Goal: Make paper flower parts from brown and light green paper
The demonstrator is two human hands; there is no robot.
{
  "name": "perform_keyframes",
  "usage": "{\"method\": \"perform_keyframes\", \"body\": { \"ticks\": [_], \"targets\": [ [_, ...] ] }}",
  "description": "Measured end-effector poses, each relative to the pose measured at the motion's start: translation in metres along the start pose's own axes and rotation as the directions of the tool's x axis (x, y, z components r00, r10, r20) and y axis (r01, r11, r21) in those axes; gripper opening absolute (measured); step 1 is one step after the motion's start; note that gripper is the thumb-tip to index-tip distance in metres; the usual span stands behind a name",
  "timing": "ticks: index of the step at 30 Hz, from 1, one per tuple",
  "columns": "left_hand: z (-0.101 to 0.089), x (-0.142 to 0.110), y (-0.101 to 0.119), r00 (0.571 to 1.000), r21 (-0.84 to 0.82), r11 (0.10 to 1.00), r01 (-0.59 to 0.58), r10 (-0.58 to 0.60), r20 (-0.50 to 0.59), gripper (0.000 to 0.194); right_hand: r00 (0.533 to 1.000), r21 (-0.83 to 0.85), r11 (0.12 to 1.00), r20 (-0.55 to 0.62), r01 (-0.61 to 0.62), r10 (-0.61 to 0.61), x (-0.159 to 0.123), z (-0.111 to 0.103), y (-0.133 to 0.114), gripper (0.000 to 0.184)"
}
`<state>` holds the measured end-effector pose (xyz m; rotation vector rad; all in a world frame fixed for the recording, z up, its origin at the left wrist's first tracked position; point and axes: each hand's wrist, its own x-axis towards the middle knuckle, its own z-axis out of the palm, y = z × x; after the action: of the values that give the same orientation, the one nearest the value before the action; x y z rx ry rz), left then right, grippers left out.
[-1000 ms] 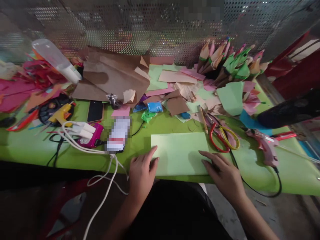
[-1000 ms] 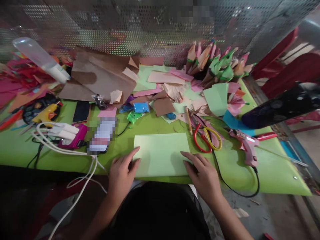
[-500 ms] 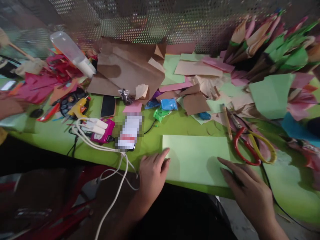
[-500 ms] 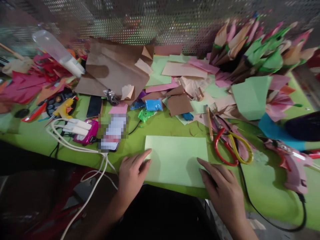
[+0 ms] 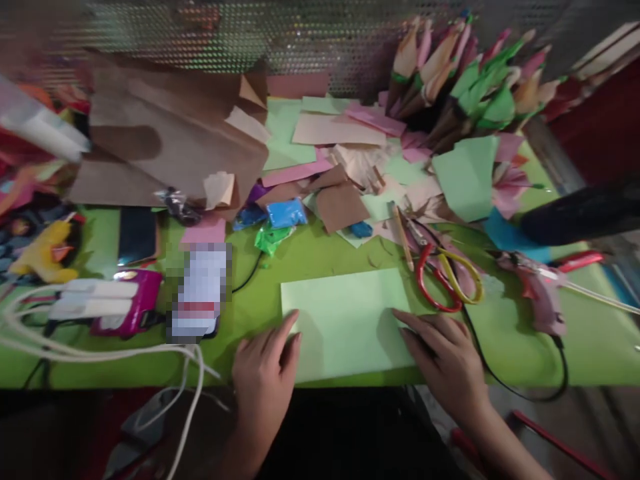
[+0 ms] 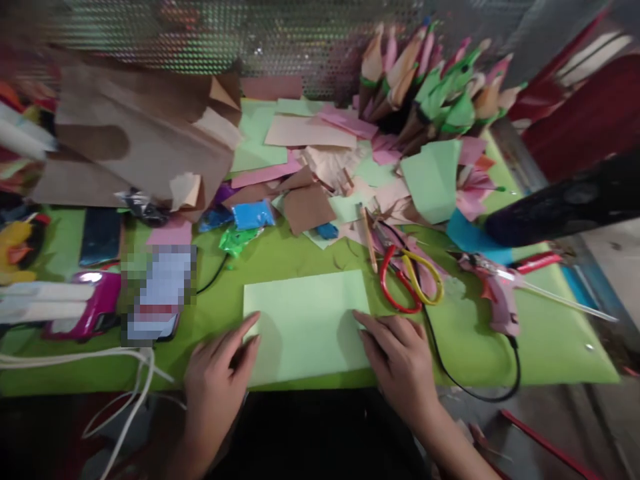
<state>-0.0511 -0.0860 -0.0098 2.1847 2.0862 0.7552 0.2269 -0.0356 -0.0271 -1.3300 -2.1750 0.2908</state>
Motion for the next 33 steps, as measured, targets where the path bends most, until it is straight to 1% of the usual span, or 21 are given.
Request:
{"method": "perform_keyframes", "body": {
  "ticks": [4, 11, 17, 23, 26, 29, 31, 33],
  "targets": [
    [0.001, 0.002, -0.004, 0.999, -0.006, 0.999, -0.04, 0.04, 0.0, 0.024, 0.999, 0.009, 0.999, 0.007, -0.034, 0.034, 0.002, -0.001, -0.003, 0.034],
    [-0.001, 0.004, -0.006, 0.998, 0.004, 0.998, -0.055, 0.055, 0.026, 0.026, 0.998, 0.022, 0.997, 0.008, -0.069, 0.069, 0.005, -0.002, -0.007, 0.032],
    [0.002, 0.004, -0.009, 0.997, 0.002, 0.997, -0.073, 0.073, 0.007, 0.025, 0.992, 0.024, 0.992, 0.034, -0.123, 0.122, 0.005, -0.001, -0.007, 0.03],
    [0.002, 0.005, -0.009, 0.996, 0.036, 0.995, -0.093, 0.093, 0.017, 0.026, 0.991, -0.001, 0.992, 0.046, -0.128, 0.128, 0.004, -0.001, -0.007, 0.027],
    [0.0, 0.006, -0.01, 0.994, 0.048, 0.993, -0.103, 0.101, 0.047, 0.027, 0.991, -0.021, 0.992, 0.046, -0.127, 0.128, 0.005, -0.001, -0.008, 0.023],
    [-0.004, 0.01, -0.011, 0.991, 0.114, 0.986, -0.12, 0.112, 0.072, 0.028, 0.992, -0.046, 0.992, 0.029, -0.12, 0.121, 0.005, 0.001, -0.008, 0.022],
    [-0.006, 0.014, -0.01, 0.991, 0.197, 0.971, -0.135, 0.127, 0.052, 0.028, 0.993, -0.065, 0.991, 0.021, -0.118, 0.12, 0.005, 0.002, -0.008, 0.022],
    [-0.008, 0.018, -0.006, 0.983, 0.226, 0.957, -0.183, 0.174, 0.059, 0.027, 0.993, -0.081, 0.99, 0.016, -0.114, 0.116, 0.004, 0.002, -0.007, 0.023]
  ]
}}
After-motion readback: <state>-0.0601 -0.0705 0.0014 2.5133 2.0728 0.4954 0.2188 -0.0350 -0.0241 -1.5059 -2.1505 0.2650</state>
